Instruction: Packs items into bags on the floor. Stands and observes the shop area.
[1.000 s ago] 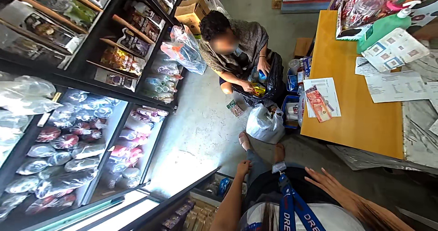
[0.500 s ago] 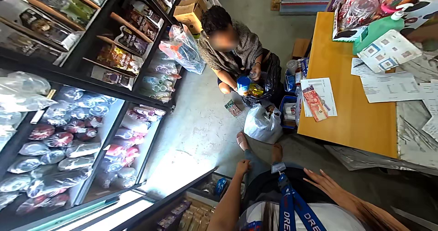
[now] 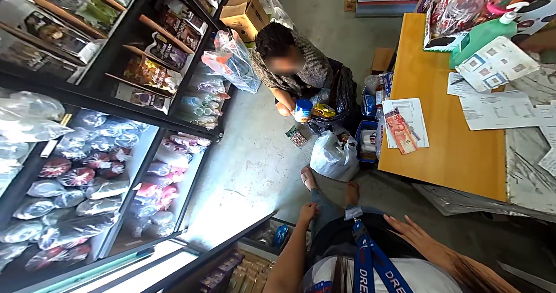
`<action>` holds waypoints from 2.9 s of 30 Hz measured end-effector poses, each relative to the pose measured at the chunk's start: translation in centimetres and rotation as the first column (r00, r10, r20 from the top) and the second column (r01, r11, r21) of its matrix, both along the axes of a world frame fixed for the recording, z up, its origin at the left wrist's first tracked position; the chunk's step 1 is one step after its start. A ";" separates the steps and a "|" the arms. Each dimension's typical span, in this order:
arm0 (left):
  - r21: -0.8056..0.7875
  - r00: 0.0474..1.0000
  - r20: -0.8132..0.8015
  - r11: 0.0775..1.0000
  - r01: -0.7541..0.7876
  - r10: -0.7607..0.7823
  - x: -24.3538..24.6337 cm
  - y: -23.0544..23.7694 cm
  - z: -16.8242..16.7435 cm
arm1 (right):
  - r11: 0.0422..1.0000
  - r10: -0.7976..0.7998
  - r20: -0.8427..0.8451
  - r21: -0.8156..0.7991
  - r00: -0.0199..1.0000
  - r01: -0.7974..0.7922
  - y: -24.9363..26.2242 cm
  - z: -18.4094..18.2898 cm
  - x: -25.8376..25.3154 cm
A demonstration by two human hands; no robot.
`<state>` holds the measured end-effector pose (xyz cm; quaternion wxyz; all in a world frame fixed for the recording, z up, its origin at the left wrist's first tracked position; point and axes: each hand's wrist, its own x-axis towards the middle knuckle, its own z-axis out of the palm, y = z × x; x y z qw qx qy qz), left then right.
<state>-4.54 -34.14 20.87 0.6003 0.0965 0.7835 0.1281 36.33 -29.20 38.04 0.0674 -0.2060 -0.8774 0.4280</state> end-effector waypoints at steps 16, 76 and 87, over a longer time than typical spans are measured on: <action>0.011 1.000 -0.011 1.000 0.025 -0.025 -0.4 0.4 0.2 | 0.999 0.015 0.025 0.049 1.000 -0.016 0.9 0.5 -0.6; 0.020 0.999 0.006 0.998 0.052 -0.052 -0.6 0.7 0.1 | 1.000 0.029 0.073 -0.002 0.997 -0.029 0.4 0.9 0.0; 0.026 0.999 0.002 0.999 0.046 -0.046 -1.0 1.9 0.7 | 0.993 0.058 0.100 -0.109 0.993 -0.047 1.0 0.6 -0.2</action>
